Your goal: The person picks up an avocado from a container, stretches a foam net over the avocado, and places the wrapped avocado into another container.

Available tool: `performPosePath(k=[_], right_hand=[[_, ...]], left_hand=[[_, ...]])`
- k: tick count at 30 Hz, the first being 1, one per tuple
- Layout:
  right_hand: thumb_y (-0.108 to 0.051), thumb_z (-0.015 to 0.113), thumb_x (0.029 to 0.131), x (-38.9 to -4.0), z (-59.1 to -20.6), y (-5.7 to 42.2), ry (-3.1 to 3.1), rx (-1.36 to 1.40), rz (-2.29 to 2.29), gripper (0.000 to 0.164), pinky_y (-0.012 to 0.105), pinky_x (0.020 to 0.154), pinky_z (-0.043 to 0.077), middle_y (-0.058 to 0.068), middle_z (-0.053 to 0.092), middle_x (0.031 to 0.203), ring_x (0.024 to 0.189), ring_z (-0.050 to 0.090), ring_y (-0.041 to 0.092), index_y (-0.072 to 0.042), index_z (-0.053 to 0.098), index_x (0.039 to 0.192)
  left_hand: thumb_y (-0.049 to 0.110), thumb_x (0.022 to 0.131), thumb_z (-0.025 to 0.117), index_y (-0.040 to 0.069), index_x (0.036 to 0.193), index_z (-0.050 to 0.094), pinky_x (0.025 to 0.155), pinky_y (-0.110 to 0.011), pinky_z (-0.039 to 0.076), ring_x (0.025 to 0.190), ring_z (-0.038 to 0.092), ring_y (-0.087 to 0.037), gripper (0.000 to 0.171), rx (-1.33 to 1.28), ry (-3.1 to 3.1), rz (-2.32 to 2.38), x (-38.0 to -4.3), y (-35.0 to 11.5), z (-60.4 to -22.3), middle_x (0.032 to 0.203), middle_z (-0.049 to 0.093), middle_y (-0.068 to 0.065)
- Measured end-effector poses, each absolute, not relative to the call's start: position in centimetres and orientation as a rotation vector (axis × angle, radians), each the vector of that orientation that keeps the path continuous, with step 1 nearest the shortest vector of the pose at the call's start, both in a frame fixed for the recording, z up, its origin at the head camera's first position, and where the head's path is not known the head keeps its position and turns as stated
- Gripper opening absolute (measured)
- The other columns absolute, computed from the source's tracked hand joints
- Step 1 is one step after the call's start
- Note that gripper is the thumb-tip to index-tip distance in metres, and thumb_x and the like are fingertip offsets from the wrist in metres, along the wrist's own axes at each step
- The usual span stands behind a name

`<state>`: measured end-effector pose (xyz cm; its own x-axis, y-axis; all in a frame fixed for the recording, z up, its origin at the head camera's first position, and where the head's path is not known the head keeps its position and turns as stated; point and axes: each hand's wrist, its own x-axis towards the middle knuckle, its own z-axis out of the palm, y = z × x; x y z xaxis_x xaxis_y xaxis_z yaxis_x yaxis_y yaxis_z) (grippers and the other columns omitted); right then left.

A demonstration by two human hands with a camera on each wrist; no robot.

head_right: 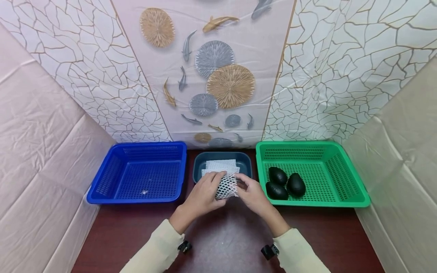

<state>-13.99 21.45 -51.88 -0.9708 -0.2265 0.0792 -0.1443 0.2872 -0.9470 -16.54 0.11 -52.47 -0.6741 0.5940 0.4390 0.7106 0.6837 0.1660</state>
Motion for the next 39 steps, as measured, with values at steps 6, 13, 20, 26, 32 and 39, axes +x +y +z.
performPosePath(k=[6,13,20,26,32,39], right_hand=[[-0.018,0.062,0.104,-13.8,-50.7,21.8,2.733,-0.424,-1.654,0.031,0.024,0.083,0.057,0.004,0.067,0.13,0.11,0.065,0.016,-0.015,0.064,0.135],[-0.011,0.065,0.101,-14.3,-50.4,21.1,2.952,-0.604,-1.458,0.034,0.037,0.085,0.059,0.005,0.064,0.134,0.112,0.066,0.021,-0.012,0.063,0.135],[-0.015,0.065,0.101,-15.0,-51.3,19.6,3.012,-0.863,-1.211,0.037,0.048,0.107,0.05,0.005,0.06,0.144,0.136,0.056,0.024,-0.011,0.063,0.138],[-0.015,0.065,0.101,-15.4,-51.8,17.8,3.019,-1.032,-1.022,0.04,0.051,0.112,0.045,0.005,0.057,0.148,0.138,0.054,0.025,-0.013,0.061,0.14],[-0.011,0.067,0.098,-16.0,-52.1,15.4,3.019,-1.262,-0.875,0.044,0.045,0.11,0.048,0.006,0.055,0.151,0.137,0.054,0.023,-0.011,0.061,0.142],[-0.016,0.064,0.101,-16.9,-52.5,12.7,2.944,-1.399,-0.74,0.049,0.041,0.115,0.044,0.004,0.046,0.16,0.142,0.05,0.02,-0.013,0.055,0.149]], left_hand=[[0.04,0.082,0.085,0.007,0.148,0.046,0.098,-0.039,0.057,0.11,0.065,-0.024,0.083,-0.908,-2.633,-0.64,-17.1,-1.4,-51.6,0.129,0.061,-0.013],[0.035,0.082,0.086,0.007,0.147,0.046,0.093,-0.046,0.058,0.112,0.065,-0.028,0.081,-0.685,-2.697,-0.956,-18.4,-4.0,-50.3,0.132,0.059,-0.015],[0.035,0.082,0.085,0.003,0.144,0.049,0.098,-0.051,0.053,0.118,0.062,-0.033,0.079,-0.479,-2.71,-1.071,-20.0,-7.0,-49.7,0.136,0.06,-0.017],[0.043,0.084,0.082,0.006,0.144,0.048,0.086,-0.049,0.057,0.106,0.066,-0.032,0.079,-0.242,-2.797,-1.125,-20.8,-9.4,-49.5,0.127,0.065,-0.015],[0.042,0.085,0.079,0.002,0.142,0.046,0.081,-0.049,0.059,0.104,0.065,-0.034,0.077,-0.043,-2.82,-1.165,-22.0,-12.0,-49.3,0.123,0.062,-0.018],[0.041,0.087,0.075,-0.004,0.139,0.044,0.071,-0.045,0.06,0.096,0.067,-0.037,0.075,0.044,-2.9,-1.164,-23.7,-14.7,-50.1,0.114,0.062,-0.023]])
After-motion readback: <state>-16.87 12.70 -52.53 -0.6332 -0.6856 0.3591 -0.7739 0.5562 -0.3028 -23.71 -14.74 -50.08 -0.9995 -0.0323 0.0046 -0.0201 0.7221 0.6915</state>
